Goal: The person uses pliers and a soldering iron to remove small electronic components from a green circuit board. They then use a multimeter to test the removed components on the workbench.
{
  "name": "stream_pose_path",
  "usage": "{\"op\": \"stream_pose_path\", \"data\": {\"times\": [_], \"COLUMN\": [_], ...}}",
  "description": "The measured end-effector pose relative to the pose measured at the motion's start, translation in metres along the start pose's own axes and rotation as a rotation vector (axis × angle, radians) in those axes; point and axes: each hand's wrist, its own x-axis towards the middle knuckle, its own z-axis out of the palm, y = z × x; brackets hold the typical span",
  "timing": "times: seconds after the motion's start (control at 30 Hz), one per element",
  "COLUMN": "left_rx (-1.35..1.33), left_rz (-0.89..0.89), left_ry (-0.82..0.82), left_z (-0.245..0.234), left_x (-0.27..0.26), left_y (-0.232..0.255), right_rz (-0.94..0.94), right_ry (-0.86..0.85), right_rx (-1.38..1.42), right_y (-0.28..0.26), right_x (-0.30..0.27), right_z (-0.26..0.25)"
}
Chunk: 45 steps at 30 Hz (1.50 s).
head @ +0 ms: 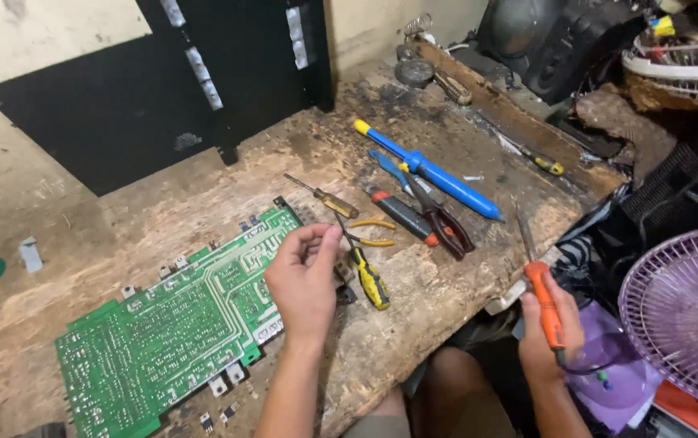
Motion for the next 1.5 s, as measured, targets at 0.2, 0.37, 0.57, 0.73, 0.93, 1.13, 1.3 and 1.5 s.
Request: {"op": "stream_pose_path", "data": {"times": [0.2, 0.37, 0.57, 0.73, 0.93, 1.13, 1.3, 1.5], "left_rx": [-0.127, -0.064, -0.059, -0.041, -0.058, -0.081, -0.051, -0.239], "left_rz": [-0.191, -0.319, -0.22, -0.484, -0.355, -0.158, -0.271, -0.066], "left_ry": [0.07, 0.08, 0.151, 0.164, 0.184, 0.158, 0.083, 0.134], "left_z": [0.001, 0.005, 0.017, 0.017, 0.016, 0.005, 0.001, -0.001], "left_x": [0.005, 0.0, 0.0, 0.001, 0.0, 0.002, 0.005, 0.005], "left_y": [-0.001, 0.006, -0.026, -0.011, -0.021, -0.011, 0.012, -0.009], "right_rz": [-0.097, 0.268, 0.428, 0.542, 0.886, 0.649, 0.113, -0.274], "right_ry": [0.065, -0.169, -0.119, -0.104, -0.581, -0.931, -0.885, -0.72], "right_rx": [0.253, 0.426, 0.529, 0.424, 0.569, 0.528, -0.234, -0.318], "right_y": [0.004, -0.01, 0.003, -0.008, 0.027, -0.058, -0.106, -0.034], "right_x": [0.105, 0.248, 0.348, 0.35, 0.329, 0.238, 0.141, 0.082], "right_z": [0.028, 0.131, 0.234, 0.255, 0.262, 0.174, 0.085, 0.098]}}
